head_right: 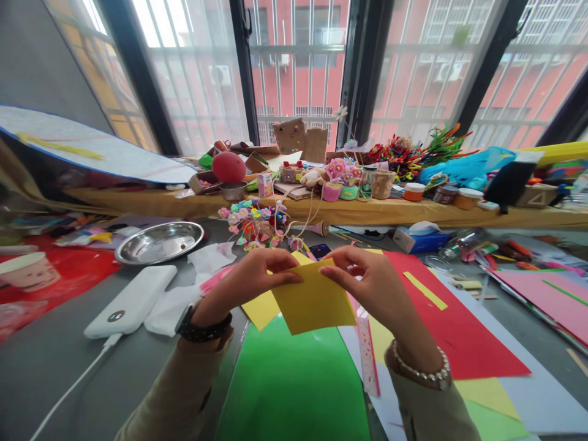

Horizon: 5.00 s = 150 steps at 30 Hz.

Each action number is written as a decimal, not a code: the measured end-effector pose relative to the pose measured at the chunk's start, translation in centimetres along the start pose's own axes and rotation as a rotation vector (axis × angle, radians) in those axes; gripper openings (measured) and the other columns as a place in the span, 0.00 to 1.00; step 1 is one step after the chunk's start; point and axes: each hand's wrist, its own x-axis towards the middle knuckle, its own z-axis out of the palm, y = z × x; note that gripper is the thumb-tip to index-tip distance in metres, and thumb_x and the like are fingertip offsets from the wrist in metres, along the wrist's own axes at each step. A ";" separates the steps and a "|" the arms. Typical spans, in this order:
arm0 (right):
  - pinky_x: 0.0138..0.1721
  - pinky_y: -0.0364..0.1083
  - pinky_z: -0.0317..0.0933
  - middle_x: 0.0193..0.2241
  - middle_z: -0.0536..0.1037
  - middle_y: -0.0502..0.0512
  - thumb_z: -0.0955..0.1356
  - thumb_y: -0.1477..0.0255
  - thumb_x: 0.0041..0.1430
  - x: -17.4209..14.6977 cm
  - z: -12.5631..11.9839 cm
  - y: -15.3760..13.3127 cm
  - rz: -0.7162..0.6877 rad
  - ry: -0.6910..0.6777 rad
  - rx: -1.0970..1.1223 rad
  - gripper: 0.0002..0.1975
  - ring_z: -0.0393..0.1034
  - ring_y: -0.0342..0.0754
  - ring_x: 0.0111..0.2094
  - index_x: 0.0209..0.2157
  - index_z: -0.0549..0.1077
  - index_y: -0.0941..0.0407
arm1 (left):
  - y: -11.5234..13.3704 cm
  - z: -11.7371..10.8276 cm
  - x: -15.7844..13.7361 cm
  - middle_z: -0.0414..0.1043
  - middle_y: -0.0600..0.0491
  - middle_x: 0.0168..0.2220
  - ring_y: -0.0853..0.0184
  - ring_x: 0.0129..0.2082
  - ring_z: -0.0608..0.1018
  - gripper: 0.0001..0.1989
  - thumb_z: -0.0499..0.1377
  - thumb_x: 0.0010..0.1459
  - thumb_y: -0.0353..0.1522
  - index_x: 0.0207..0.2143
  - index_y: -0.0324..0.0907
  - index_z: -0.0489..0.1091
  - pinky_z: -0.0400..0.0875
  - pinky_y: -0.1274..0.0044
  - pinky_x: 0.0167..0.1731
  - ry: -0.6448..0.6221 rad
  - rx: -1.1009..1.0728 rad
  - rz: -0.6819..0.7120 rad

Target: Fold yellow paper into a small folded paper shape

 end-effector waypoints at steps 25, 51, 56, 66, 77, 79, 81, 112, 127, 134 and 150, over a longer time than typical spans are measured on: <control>0.26 0.41 0.61 0.24 0.74 0.51 0.64 0.64 0.49 -0.6 0.2 -1.1 -0.027 0.078 -0.002 0.09 0.67 0.45 0.27 0.26 0.71 0.55 | 1.5 -0.3 -0.8 0.72 0.55 0.25 0.74 0.24 0.71 0.08 0.54 0.50 0.33 0.28 0.40 0.71 0.63 0.83 0.25 0.201 0.144 0.144; 0.27 0.42 0.62 0.26 0.75 0.51 0.65 0.70 0.49 -0.8 0.1 -1.2 -0.244 0.246 -0.211 0.05 0.68 0.45 0.28 0.27 0.72 0.55 | 2.0 0.8 -0.9 0.70 0.56 0.28 0.72 0.28 0.71 0.05 0.53 0.52 0.30 0.28 0.41 0.68 0.61 0.80 0.28 0.324 0.423 0.292; 0.28 0.42 0.61 0.26 0.75 0.51 0.65 0.70 0.49 -0.8 0.3 -1.4 -0.302 0.199 -0.256 0.04 0.68 0.44 0.28 0.28 0.72 0.55 | 2.3 1.2 -1.2 0.70 0.57 0.27 0.72 0.27 0.70 0.06 0.52 0.52 0.32 0.28 0.43 0.68 0.60 0.80 0.27 0.354 0.525 0.290; 0.28 0.42 0.61 0.25 0.74 0.51 0.65 0.70 0.50 -0.8 -0.6 -0.9 -0.246 0.186 -0.147 0.05 0.67 0.44 0.28 0.26 0.71 0.55 | 2.2 -0.1 -1.5 0.71 0.57 0.27 0.73 0.28 0.71 0.06 0.53 0.52 0.31 0.28 0.42 0.69 0.63 0.80 0.30 0.351 0.332 0.287; 0.28 0.42 0.60 0.26 0.74 0.51 0.64 0.71 0.51 -0.5 -0.1 -1.0 -0.291 0.151 -0.182 0.05 0.67 0.44 0.28 0.27 0.70 0.55 | 1.6 0.4 -1.0 0.70 0.53 0.37 0.68 0.38 0.70 0.09 0.54 0.51 0.34 0.36 0.43 0.67 0.63 0.76 0.37 0.373 0.401 0.278; 0.28 0.42 0.60 0.26 0.74 0.51 0.64 0.71 0.51 -0.4 0.2 -1.1 -0.308 0.128 -0.184 0.05 0.67 0.44 0.28 0.27 0.70 0.55 | 1.8 0.8 -0.9 0.71 0.55 0.33 0.70 0.33 0.72 0.07 0.52 0.53 0.32 0.34 0.43 0.68 0.64 0.78 0.33 0.295 0.406 0.270; 0.29 0.42 0.61 0.27 0.74 0.51 0.64 0.71 0.51 -0.4 0.3 -1.1 -0.303 0.124 -0.188 0.05 0.67 0.44 0.29 0.27 0.70 0.55 | 1.9 1.0 -0.9 0.72 0.57 0.29 0.71 0.30 0.72 0.07 0.51 0.54 0.31 0.31 0.43 0.69 0.63 0.79 0.30 0.275 0.426 0.255; 0.26 0.43 0.62 0.28 0.73 0.54 0.62 0.71 0.52 -0.3 0.4 -0.3 -0.289 0.114 -0.342 0.06 0.67 0.47 0.30 0.28 0.70 0.55 | 0.8 -0.4 -1.2 0.72 0.55 0.28 0.70 0.28 0.72 0.07 0.52 0.52 0.33 0.29 0.43 0.69 0.63 0.78 0.29 0.463 0.607 0.110; 0.19 0.39 0.61 0.27 0.73 0.54 0.62 0.70 0.51 -0.4 0.7 -0.7 -0.293 0.105 -0.292 0.06 0.67 0.45 0.29 0.28 0.70 0.55 | 1.4 1.1 -0.8 0.72 0.56 0.30 0.70 0.30 0.72 0.08 0.50 0.54 0.31 0.32 0.43 0.68 0.63 0.79 0.30 0.302 0.515 0.259; 0.28 0.44 0.61 0.28 0.74 0.52 0.63 0.71 0.51 -0.3 -0.5 -0.3 -0.284 0.181 -0.368 0.05 0.67 0.46 0.30 0.28 0.70 0.55 | 0.6 -0.6 -1.3 0.72 0.56 0.30 0.70 0.30 0.72 0.06 0.52 0.52 0.30 0.30 0.44 0.69 0.64 0.80 0.29 0.407 0.558 0.189; 0.28 0.42 0.59 0.28 0.73 0.51 0.63 0.71 0.51 -0.4 -0.3 -0.6 -0.308 0.116 -0.309 0.04 0.66 0.44 0.29 0.28 0.70 0.55 | 0.9 0.1 -0.8 0.72 0.56 0.31 0.72 0.31 0.72 0.07 0.52 0.53 0.30 0.31 0.42 0.70 0.64 0.79 0.32 0.304 0.349 0.278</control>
